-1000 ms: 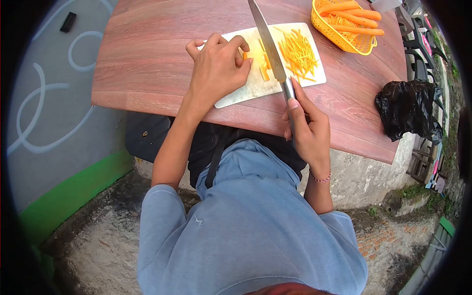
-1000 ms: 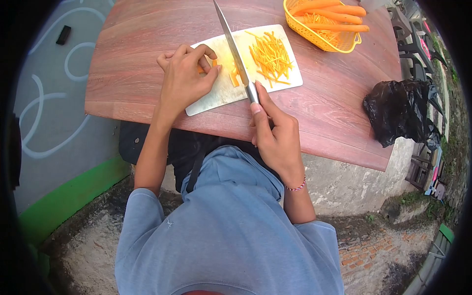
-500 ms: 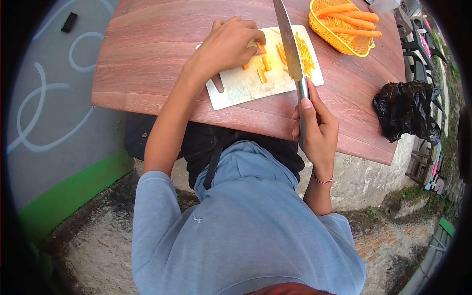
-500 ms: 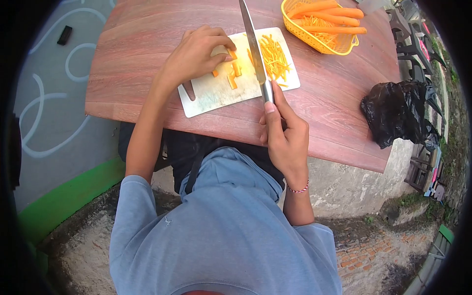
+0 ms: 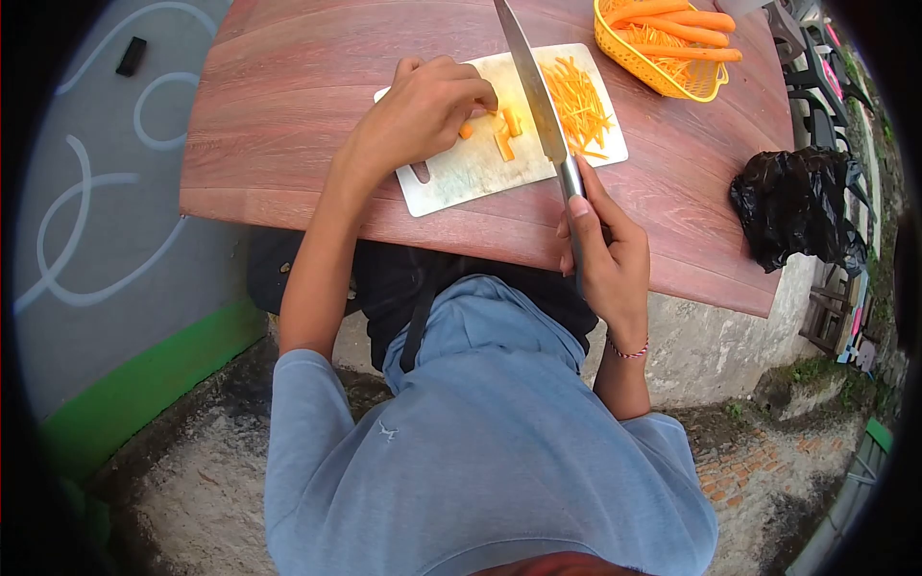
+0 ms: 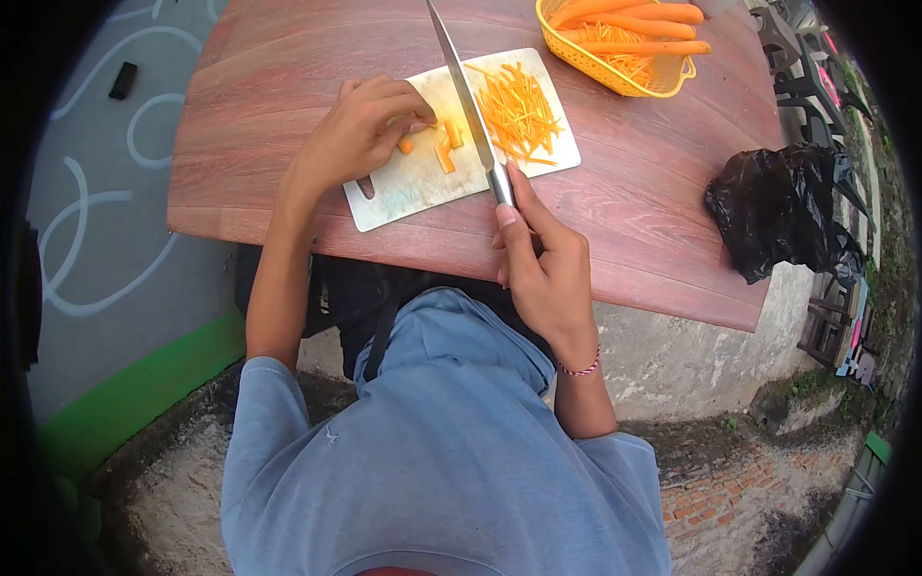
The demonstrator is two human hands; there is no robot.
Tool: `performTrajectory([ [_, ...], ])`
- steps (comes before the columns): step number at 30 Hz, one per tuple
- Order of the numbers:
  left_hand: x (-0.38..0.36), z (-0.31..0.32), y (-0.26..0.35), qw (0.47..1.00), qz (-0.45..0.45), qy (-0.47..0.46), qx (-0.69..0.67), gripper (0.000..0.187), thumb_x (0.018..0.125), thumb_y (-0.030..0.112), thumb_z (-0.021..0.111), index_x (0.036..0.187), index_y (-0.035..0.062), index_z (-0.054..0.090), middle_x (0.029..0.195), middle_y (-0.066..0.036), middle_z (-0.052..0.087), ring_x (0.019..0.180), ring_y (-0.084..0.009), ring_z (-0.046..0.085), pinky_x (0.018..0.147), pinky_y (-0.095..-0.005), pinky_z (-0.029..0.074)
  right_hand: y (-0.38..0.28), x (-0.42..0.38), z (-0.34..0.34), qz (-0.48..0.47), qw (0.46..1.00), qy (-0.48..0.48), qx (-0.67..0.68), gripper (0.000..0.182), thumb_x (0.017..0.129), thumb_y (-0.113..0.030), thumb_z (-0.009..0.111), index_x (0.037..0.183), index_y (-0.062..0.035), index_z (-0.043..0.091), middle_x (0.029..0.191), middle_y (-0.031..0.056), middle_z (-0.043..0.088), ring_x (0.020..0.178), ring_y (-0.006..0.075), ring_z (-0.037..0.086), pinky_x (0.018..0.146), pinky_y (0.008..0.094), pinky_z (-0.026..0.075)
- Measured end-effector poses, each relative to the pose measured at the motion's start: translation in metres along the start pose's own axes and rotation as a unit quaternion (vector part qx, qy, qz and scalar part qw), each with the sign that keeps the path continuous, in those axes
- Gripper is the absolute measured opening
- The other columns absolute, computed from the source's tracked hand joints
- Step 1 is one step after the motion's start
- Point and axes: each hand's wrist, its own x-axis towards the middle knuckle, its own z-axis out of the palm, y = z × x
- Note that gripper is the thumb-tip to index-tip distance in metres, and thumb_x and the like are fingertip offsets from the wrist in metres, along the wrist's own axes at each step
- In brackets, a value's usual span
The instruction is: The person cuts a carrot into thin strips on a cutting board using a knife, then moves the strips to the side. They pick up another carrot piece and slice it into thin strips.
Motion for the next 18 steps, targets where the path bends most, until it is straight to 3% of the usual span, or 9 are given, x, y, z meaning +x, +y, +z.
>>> performTrajectory([
  [3,0.001,0.003,-0.006,0.999,0.038,0.022,-0.03,0.021,0.088,-0.003,0.069,0.105,0.0068,0.078,0.113,-0.008,0.073,0.11,-0.0285,0.067,0.101,-0.0427,0.048,-0.002,0.0,0.001,0.013,1.0,-0.016,0.014,0.046,0.111,-0.016,0.059,0.156,-0.0059,0.055,0.075,-0.0007,0.059,0.059,0.0052,0.055,0.055,0.0251,0.048],
  [6,0.006,0.001,-0.008,0.996,0.014,0.008,-0.086,0.022,0.086,-0.006,0.068,0.102,0.0042,0.078,0.113,-0.01,0.073,0.107,-0.0315,0.068,0.098,-0.0421,0.053,-0.003,0.003,0.0,0.024,0.999,-0.032,0.002,0.046,0.111,-0.017,0.059,0.155,-0.0061,0.056,0.074,-0.0012,0.059,0.058,0.0051,0.054,0.055,0.0252,0.048],
  [9,0.008,0.005,-0.01,0.995,0.033,0.037,-0.085,0.023,0.085,-0.005,0.068,0.101,0.0056,0.081,0.105,-0.012,0.075,0.099,-0.0346,0.07,0.091,-0.0445,0.055,-0.003,0.007,0.001,0.028,0.999,-0.033,0.001,0.045,0.111,-0.017,0.059,0.155,-0.0061,0.056,0.074,-0.0015,0.058,0.058,0.0051,0.054,0.054,0.0254,0.047],
  [13,0.01,0.004,-0.012,0.994,0.02,0.027,-0.106,0.021,0.085,-0.003,0.069,0.1,0.0057,0.081,0.104,-0.013,0.074,0.099,-0.0343,0.07,0.091,-0.0448,0.055,-0.007,0.009,0.0,0.036,0.999,-0.032,-0.009,0.046,0.111,-0.017,0.059,0.155,-0.0062,0.056,0.074,-0.0015,0.058,0.058,0.0048,0.054,0.054,0.0251,0.047],
  [15,0.011,-0.001,-0.013,0.995,0.011,-0.025,-0.093,0.022,0.088,-0.006,0.066,0.106,0.003,0.075,0.107,-0.011,0.071,0.107,-0.0317,0.067,0.095,-0.0423,0.053,-0.008,0.01,-0.001,0.036,0.999,-0.035,0.016,0.046,0.111,-0.017,0.058,0.156,-0.0065,0.056,0.076,-0.0015,0.058,0.058,0.0046,0.054,0.054,0.0248,0.047],
  [18,0.002,-0.012,-0.009,0.998,-0.011,-0.008,-0.066,0.022,0.091,-0.004,0.066,0.111,0.0029,0.072,0.108,-0.011,0.07,0.11,-0.0328,0.065,0.093,-0.0422,0.053,-0.004,0.01,-0.003,0.027,0.999,-0.026,0.031,0.047,0.111,-0.017,0.058,0.157,-0.0073,0.055,0.078,-0.0016,0.059,0.058,0.0045,0.054,0.054,0.0245,0.048],
])
